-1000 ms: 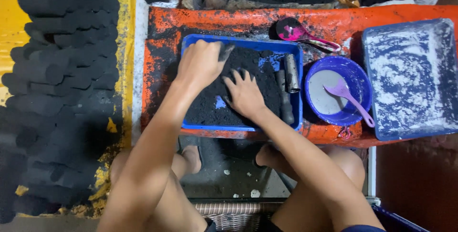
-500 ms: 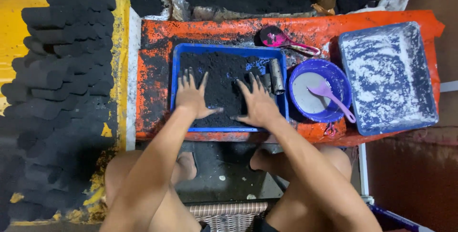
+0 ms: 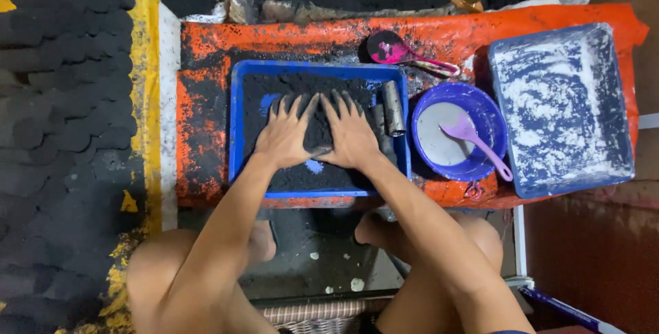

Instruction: The person mixes a black granular material in a blue tray using both hands. They repeatedly scoop the material from a large sack into the tray and knead it to combine the contents.

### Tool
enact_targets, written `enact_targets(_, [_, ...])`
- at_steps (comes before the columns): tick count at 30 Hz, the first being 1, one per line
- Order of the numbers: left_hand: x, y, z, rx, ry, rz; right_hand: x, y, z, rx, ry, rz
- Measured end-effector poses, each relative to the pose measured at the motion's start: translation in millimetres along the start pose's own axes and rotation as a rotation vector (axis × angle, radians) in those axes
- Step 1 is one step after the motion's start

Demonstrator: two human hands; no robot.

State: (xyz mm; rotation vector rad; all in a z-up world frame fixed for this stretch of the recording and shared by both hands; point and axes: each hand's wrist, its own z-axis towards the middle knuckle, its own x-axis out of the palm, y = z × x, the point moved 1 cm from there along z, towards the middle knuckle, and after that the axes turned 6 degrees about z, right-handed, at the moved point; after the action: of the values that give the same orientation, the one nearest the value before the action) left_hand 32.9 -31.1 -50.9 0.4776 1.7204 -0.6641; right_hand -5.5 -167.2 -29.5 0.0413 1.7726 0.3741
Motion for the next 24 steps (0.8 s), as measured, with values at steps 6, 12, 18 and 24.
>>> enact_targets(6, [-5.0, -11.3, -3.4, -0.034, -0.009, 0.106, 27.0, -10.6, 10.1, -0.008, -0.02, -0.025])
enact_targets(12, [33.3, 4.1, -0.3, 0.006, -0.089, 0.009, 72.6, -28.8, 16.9, -0.051, -0.206, 0.016])
enact_targets(18, [86.3, 21.0, 12.1, 0.077, -0.254, 0.063, 81.0, -33.9, 18.7, -0.085, -0.302, 0.048])
enact_targets(24, [18.0, 2.3, -3.1, 0.15, -0.298, 0.058, 38.5, -20.4, 5.7, -0.072, -0.191, 0.121])
